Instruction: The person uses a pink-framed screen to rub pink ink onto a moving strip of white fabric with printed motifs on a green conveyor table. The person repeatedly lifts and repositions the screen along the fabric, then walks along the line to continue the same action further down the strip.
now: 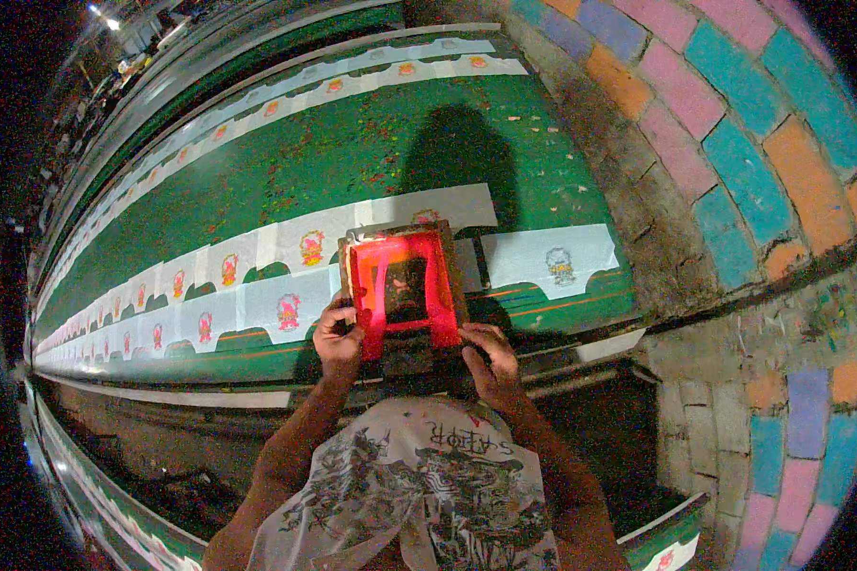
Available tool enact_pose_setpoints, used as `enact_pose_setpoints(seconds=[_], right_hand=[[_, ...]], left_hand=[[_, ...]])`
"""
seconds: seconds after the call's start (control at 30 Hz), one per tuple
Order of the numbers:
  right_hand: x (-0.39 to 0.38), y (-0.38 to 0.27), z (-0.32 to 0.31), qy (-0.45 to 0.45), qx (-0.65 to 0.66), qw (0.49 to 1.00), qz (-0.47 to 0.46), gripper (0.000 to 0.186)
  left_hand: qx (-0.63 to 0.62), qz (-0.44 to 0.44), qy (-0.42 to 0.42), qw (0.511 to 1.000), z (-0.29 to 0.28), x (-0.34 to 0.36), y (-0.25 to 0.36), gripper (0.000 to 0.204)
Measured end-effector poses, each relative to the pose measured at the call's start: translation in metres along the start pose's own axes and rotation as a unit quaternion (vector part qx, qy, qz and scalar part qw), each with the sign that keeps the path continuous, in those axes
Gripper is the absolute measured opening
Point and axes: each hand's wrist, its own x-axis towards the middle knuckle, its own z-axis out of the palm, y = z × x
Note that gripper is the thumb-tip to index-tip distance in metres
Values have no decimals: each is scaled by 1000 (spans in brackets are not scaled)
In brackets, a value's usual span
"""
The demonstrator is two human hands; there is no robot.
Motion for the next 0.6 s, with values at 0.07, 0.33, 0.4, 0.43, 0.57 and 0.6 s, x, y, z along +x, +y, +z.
enact_pose_setpoints(seconds=[0.07,0.33,0.4,0.43,0.57,0.6], right_hand=[[1,4,-13,-26,-3,1000,-8,32],[12,10,-40,-58,2,997,-53,32],[13,9,-45,-61,6,997,-52,32],[14,8,-46,-63,5,996,-57,32],[12,2,-51,-70,-23,995,-73,32],[11,0,-52,-71,-26,994,-74,31]], left_hand=[[-70,24,-16,997,6,1,-2,40],[-42,-85,8,995,7,-2,5,39],[-30,-112,18,993,7,-2,9,39],[-47,-96,13,994,7,-2,10,38],[-33,-73,2,997,7,-1,13,36],[-17,-79,-4,997,6,-2,13,36]])
